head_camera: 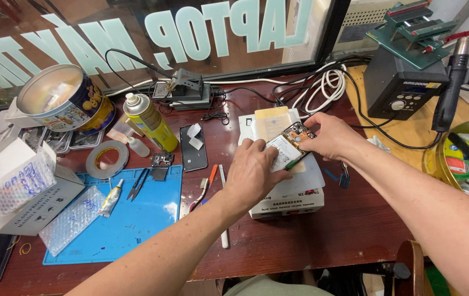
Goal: The person applies adhesive to the edges of a smartphone screen, then aligns and attaches the screen to the phone body. They connect internal ribbon cables, place the battery into the chassis, and wipe the exterior with a cloth. The phone remains partially disassembled at the end.
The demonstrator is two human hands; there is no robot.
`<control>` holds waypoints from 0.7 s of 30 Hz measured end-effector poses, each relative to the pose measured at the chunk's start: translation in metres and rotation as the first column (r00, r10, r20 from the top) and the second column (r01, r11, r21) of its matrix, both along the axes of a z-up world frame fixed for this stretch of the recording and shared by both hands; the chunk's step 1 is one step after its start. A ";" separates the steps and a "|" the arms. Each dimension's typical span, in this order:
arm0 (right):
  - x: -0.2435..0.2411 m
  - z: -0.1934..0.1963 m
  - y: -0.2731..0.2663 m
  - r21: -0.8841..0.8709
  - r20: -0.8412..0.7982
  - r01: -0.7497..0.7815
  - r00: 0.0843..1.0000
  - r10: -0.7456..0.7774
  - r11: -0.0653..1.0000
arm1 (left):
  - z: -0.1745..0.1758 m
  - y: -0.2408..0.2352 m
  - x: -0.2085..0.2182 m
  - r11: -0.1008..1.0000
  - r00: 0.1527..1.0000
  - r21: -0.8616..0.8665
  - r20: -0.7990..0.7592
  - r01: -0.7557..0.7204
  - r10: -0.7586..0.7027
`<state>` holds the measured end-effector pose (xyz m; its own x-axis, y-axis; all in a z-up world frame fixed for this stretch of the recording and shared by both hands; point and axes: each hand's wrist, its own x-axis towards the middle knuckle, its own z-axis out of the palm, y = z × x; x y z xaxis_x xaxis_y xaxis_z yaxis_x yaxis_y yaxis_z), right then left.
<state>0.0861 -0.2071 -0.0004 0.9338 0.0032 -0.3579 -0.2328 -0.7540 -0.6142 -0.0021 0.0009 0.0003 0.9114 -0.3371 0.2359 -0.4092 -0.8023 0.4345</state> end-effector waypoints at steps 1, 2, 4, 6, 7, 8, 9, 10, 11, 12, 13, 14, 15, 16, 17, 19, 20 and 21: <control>-0.001 -0.001 0.000 -0.009 -0.010 0.009 1.000 -0.009 1.000 | -0.001 0.001 0.000 1.000 1.000 0.006 -0.005 0.002 -0.002; -0.003 -0.001 0.000 -0.019 -0.020 0.017 1.000 -0.017 1.000 | -0.001 0.001 -0.001 1.000 1.000 0.012 -0.010 0.003 -0.003; -0.005 0.001 -0.003 0.020 -0.006 0.025 1.000 -0.025 0.999 | -0.002 -0.001 0.000 0.999 1.000 -0.040 0.002 -0.020 0.020; -0.012 -0.001 -0.004 0.079 -0.034 0.057 0.998 -0.054 0.995 | -0.006 0.000 -0.001 0.991 0.997 -0.116 -0.042 -0.066 0.062; -0.013 -0.002 -0.004 0.116 -0.058 0.084 0.995 -0.078 0.990 | -0.006 0.002 0.003 0.981 0.993 -0.167 -0.081 -0.102 0.090; -0.015 -0.002 -0.003 0.152 -0.084 0.113 0.991 -0.101 0.982 | -0.006 0.004 0.007 0.967 0.986 -0.215 -0.121 -0.140 0.115; -0.017 -0.003 -0.004 0.164 -0.086 0.143 0.988 -0.130 0.976 | -0.006 0.006 0.013 0.958 0.958 -0.198 -0.239 -0.207 0.158; -0.018 -0.005 -0.005 0.175 -0.088 0.173 0.983 -0.160 0.969 | -0.005 0.008 0.022 0.947 0.914 -0.172 -0.354 -0.272 0.198; -0.020 -0.007 -0.006 0.187 -0.092 0.205 0.977 -0.191 0.961 | -0.005 0.011 0.029 0.934 0.855 -0.137 -0.464 -0.330 0.234; -0.022 -0.010 -0.007 0.200 -0.064 0.202 0.979 -0.193 0.959 | -0.006 0.012 0.035 0.925 0.828 -0.148 -0.511 -0.349 0.231; -0.022 -0.012 -0.007 0.212 -0.032 0.197 0.980 -0.195 0.957 | -0.005 0.015 0.042 0.916 0.801 -0.158 -0.554 -0.369 0.227; -0.021 -0.013 -0.007 0.225 0.001 0.192 0.980 -0.197 0.955 | -0.005 0.016 0.048 0.906 0.772 -0.168 -0.596 -0.390 0.222; -0.021 -0.013 -0.009 0.248 0.023 0.194 0.978 -0.206 0.949 | -0.006 0.017 0.052 0.882 0.748 -0.229 -0.637 -0.412 0.184; -0.020 -0.013 -0.010 0.271 0.045 0.196 0.976 -0.215 0.943 | -0.007 0.017 0.055 0.853 0.724 -0.287 -0.675 -0.436 0.143; -0.019 -0.012 -0.012 0.294 0.068 0.196 0.972 -0.225 0.935 | -0.007 0.017 0.059 0.819 0.701 -0.342 -0.706 -0.460 0.098; -0.017 -0.006 -0.015 0.413 0.054 0.194 0.970 -0.236 0.890 | -0.007 0.017 0.064 0.772 0.648 -0.438 -0.760 -0.462 -0.043; -0.016 -0.002 -0.016 0.470 0.046 0.192 0.970 -0.240 0.862 | -0.007 0.019 0.065 0.742 0.619 -0.482 -0.777 -0.466 -0.116; -0.015 0.002 -0.017 0.585 -0.007 0.224 0.963 -0.271 0.780 | -0.006 0.021 0.066 0.711 0.580 -0.507 -0.797 -0.487 -0.171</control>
<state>0.0707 -0.2241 0.0017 0.9542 -0.0483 -0.2953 -0.2991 -0.1780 -0.9375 0.0637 0.0221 -0.0060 0.8467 -0.2348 -0.4775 0.4372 -0.2044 0.8758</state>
